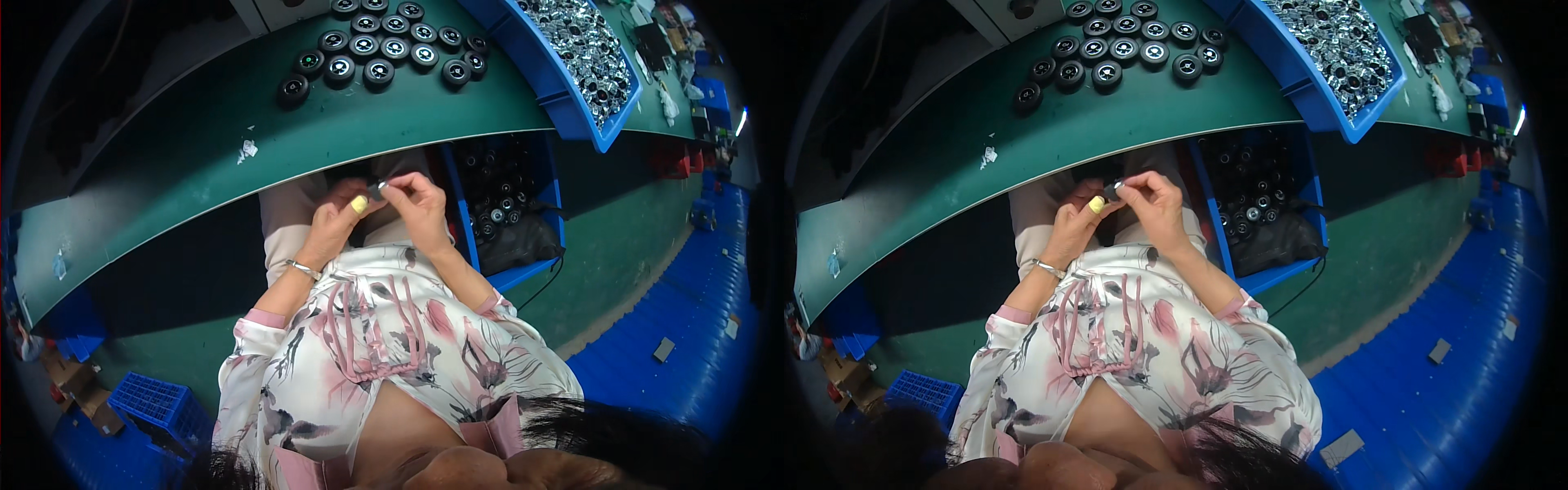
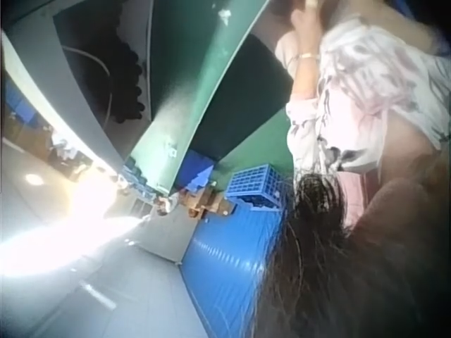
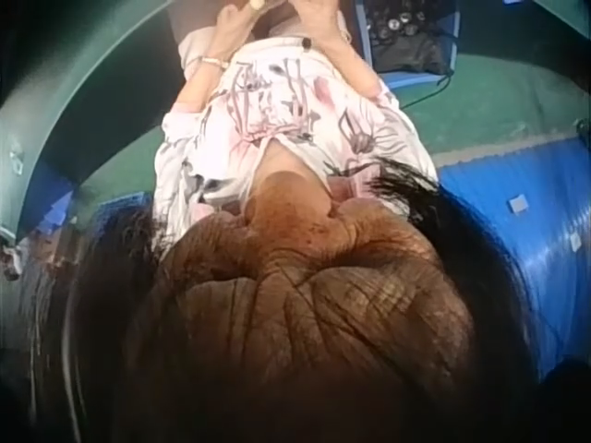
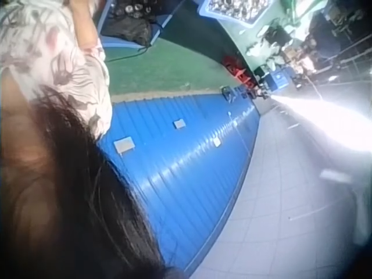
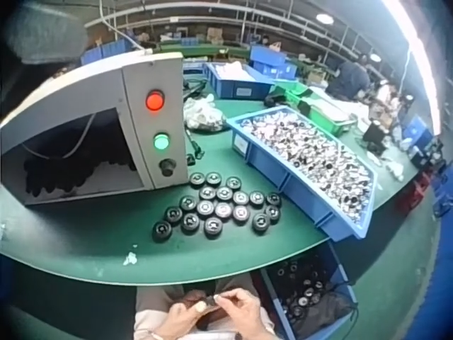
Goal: Manually assembling small black plastic components by inserting metal pins at a factory workbench.
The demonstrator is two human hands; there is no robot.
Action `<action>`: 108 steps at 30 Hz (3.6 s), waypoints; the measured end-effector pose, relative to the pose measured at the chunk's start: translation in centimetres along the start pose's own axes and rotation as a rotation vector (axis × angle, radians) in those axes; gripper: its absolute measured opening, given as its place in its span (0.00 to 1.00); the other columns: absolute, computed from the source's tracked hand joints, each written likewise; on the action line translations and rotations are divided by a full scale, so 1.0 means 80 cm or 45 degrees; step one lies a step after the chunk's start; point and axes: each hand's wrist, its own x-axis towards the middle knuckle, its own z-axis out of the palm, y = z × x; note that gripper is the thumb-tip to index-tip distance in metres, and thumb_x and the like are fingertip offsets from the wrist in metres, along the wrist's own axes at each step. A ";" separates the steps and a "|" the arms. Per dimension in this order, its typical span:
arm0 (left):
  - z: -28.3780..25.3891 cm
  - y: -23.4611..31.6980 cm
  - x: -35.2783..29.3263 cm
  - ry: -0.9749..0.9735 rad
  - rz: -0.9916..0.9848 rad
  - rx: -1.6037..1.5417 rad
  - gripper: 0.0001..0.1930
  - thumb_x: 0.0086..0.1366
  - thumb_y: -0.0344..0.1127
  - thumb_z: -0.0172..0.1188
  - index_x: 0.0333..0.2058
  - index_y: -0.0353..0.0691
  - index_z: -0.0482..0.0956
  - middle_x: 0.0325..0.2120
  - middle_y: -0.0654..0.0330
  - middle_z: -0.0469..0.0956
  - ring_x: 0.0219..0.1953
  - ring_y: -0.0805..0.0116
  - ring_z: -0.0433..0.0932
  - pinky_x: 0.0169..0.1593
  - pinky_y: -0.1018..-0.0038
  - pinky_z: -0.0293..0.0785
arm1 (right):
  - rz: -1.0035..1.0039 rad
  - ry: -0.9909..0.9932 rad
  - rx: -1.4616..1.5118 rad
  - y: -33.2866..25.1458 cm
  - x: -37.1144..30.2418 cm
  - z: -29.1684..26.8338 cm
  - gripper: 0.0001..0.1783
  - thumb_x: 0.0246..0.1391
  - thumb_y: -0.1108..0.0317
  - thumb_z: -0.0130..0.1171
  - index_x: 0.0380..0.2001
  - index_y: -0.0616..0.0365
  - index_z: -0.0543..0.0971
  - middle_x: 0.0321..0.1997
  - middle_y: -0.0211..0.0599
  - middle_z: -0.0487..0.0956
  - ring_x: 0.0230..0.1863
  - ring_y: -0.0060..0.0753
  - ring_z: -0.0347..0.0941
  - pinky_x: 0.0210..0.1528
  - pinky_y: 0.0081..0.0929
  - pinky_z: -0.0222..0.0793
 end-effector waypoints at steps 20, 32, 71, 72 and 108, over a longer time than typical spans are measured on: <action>-0.015 -0.028 0.007 0.238 -0.039 -0.119 0.10 0.66 0.29 0.62 0.35 0.24 0.80 0.36 0.56 0.80 0.39 0.71 0.79 0.47 0.74 0.74 | -0.973 0.162 -0.934 0.007 0.018 0.006 0.09 0.45 0.79 0.67 0.32 0.64 0.78 0.29 0.41 0.74 0.29 0.44 0.71 0.30 0.36 0.69; -0.006 -0.018 0.005 0.112 -0.018 -0.322 0.10 0.69 0.24 0.53 0.46 0.28 0.77 0.48 0.53 0.78 0.52 0.61 0.77 0.63 0.60 0.72 | -0.664 0.172 -0.795 0.023 0.017 -0.005 0.05 0.47 0.74 0.69 0.28 0.61 0.83 0.24 0.39 0.76 0.26 0.40 0.69 0.29 0.35 0.65; 0.003 -0.005 0.005 0.289 0.248 0.085 0.10 0.67 0.28 0.61 0.44 0.29 0.78 0.38 0.62 0.79 0.37 0.79 0.74 0.43 0.81 0.71 | -0.197 -0.059 -0.369 -0.007 0.019 0.013 0.13 0.48 0.72 0.71 0.38 0.63 0.83 0.32 0.35 0.83 0.35 0.24 0.75 0.38 0.23 0.68; 0.012 0.002 0.004 0.239 0.308 0.106 0.09 0.67 0.28 0.60 0.43 0.29 0.77 0.37 0.62 0.79 0.37 0.79 0.74 0.42 0.80 0.70 | -0.354 -0.019 -0.508 -0.007 0.018 0.013 0.13 0.46 0.71 0.71 0.37 0.62 0.83 0.31 0.37 0.82 0.33 0.28 0.75 0.37 0.25 0.68; 0.048 0.058 -0.016 -0.062 0.285 0.400 0.08 0.62 0.26 0.65 0.38 0.33 0.76 0.35 0.63 0.74 0.39 0.77 0.74 0.46 0.79 0.72 | -0.379 -0.265 -0.188 -0.052 0.009 -0.010 0.14 0.44 0.78 0.71 0.34 0.64 0.78 0.31 0.35 0.75 0.29 0.25 0.74 0.30 0.22 0.70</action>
